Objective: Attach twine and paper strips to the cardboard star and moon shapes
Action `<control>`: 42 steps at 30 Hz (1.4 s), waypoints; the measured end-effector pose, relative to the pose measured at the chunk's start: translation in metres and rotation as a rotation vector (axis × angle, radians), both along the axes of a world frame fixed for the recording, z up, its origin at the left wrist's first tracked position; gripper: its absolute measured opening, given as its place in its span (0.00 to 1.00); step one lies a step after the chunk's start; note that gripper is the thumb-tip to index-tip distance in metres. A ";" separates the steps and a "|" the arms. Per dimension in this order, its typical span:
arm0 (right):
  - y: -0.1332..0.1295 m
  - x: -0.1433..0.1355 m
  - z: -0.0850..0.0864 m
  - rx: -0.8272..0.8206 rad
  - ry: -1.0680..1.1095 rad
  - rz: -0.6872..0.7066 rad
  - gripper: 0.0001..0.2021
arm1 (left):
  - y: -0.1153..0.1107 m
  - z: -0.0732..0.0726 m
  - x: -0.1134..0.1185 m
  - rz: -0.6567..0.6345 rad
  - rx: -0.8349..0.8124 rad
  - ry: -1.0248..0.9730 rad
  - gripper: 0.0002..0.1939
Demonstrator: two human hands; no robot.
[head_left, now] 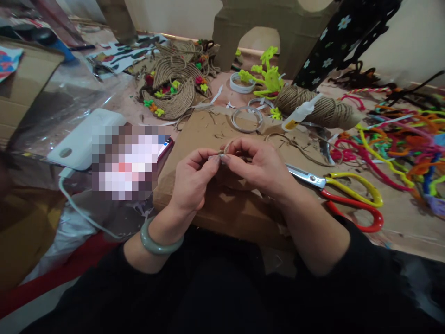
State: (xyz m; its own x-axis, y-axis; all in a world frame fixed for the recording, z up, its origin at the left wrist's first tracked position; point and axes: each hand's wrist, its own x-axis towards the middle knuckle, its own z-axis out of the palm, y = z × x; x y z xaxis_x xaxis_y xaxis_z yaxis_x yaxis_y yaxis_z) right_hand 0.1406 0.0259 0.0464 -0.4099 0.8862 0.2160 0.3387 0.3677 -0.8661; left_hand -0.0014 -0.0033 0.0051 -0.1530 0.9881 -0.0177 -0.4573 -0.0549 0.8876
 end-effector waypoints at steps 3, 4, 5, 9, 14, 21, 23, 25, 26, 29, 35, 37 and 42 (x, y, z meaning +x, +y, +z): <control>0.000 -0.001 0.000 0.035 -0.035 -0.006 0.08 | 0.000 0.001 -0.001 -0.013 -0.018 -0.011 0.16; 0.000 -0.001 0.000 0.036 -0.046 -0.009 0.08 | 0.000 0.001 -0.001 -0.014 -0.021 -0.012 0.16; -0.001 -0.001 0.000 0.032 -0.052 -0.010 0.08 | 0.000 0.001 -0.001 -0.013 -0.022 -0.010 0.16; 0.000 0.001 0.004 -0.036 -0.035 0.017 0.13 | 0.001 0.000 -0.002 0.001 -0.001 0.001 0.16; 0.002 0.002 0.007 -0.063 -0.022 0.006 0.15 | 0.003 -0.003 -0.002 0.016 0.018 -0.043 0.14; 0.002 -0.001 0.004 -0.021 -0.099 -0.006 0.09 | 0.002 -0.001 -0.001 0.032 0.004 -0.017 0.15; 0.002 -0.002 0.004 -0.010 -0.114 0.006 0.08 | 0.002 -0.001 -0.001 0.008 -0.006 -0.006 0.15; 0.002 -0.002 0.005 -0.013 -0.121 0.009 0.08 | 0.002 -0.001 -0.002 -0.010 -0.017 -0.001 0.15; 0.002 -0.002 0.005 -0.018 -0.122 0.007 0.08 | 0.002 -0.001 -0.002 -0.015 -0.019 -0.001 0.14; 0.002 -0.001 0.006 -0.041 -0.113 -0.012 0.09 | 0.001 -0.001 -0.002 -0.017 0.003 -0.006 0.13; 0.000 -0.002 0.007 -0.038 -0.120 -0.024 0.08 | 0.001 -0.003 -0.001 -0.016 0.040 0.012 0.15; 0.000 -0.003 0.007 -0.024 -0.138 -0.023 0.08 | 0.001 -0.004 -0.002 -0.015 0.031 0.018 0.15; 0.001 -0.002 0.007 -0.018 -0.151 -0.029 0.08 | 0.002 -0.002 -0.002 -0.022 0.017 0.016 0.14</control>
